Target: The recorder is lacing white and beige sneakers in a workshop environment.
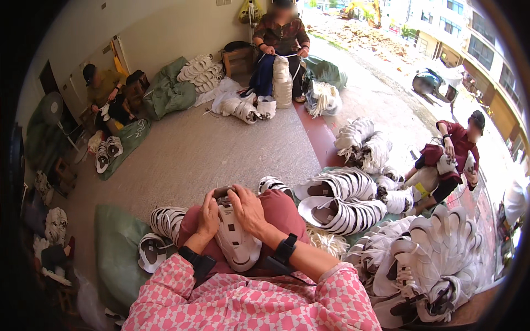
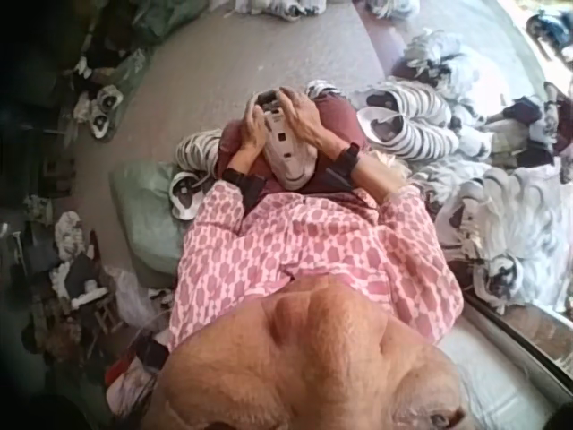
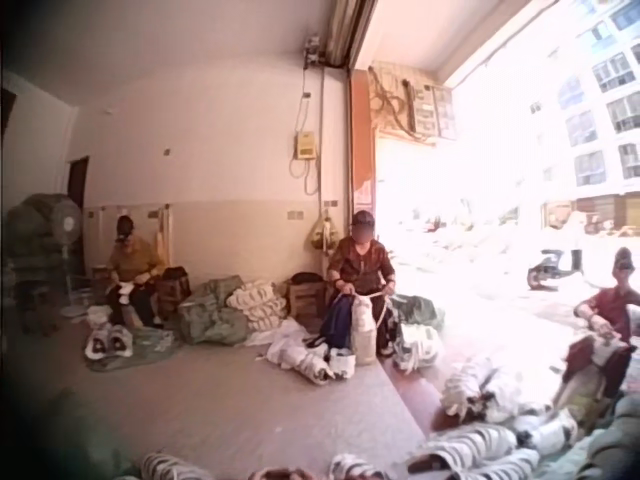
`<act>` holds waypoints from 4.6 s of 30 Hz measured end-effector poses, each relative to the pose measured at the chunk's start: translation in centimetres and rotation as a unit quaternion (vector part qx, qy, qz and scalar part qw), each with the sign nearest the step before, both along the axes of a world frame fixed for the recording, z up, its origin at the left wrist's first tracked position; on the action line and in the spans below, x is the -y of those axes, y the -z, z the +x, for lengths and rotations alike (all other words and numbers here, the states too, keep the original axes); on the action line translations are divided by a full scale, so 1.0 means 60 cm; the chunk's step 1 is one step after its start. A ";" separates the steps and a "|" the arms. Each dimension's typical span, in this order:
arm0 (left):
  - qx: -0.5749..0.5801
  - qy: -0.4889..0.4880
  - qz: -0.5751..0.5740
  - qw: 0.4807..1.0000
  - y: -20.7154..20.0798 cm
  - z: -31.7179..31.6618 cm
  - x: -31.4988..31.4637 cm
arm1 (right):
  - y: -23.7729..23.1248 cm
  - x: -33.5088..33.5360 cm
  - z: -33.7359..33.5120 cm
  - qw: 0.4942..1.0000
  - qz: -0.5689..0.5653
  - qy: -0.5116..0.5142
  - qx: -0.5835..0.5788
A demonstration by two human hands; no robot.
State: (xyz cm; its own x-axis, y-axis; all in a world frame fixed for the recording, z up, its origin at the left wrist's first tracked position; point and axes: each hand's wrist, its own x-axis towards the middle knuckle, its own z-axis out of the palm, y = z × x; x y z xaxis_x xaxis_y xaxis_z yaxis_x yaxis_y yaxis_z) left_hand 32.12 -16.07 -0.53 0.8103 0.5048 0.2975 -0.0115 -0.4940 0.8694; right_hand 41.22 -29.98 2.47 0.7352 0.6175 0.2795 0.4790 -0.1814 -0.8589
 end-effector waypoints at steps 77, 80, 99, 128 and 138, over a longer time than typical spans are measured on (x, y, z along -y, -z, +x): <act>-0.067 0.113 -0.232 0.964 -0.045 -0.014 -0.021 | 0.021 0.306 0.051 0.876 0.270 0.003 -0.399; -0.016 0.073 0.045 0.996 -0.105 -0.009 0.020 | -0.079 0.248 0.001 0.924 0.243 -0.121 -0.268; 0.154 0.298 -0.576 0.745 -0.236 -0.256 -0.060 | -0.162 0.333 0.080 0.791 0.424 -0.122 -0.425; 0.355 -0.416 -0.447 0.708 -0.075 -0.542 -0.362 | 0.081 0.812 0.375 0.674 0.605 0.138 -0.401; 0.056 -0.209 -0.213 0.953 -0.169 -0.287 -0.216 | -0.006 0.471 0.280 0.893 0.309 0.100 -0.313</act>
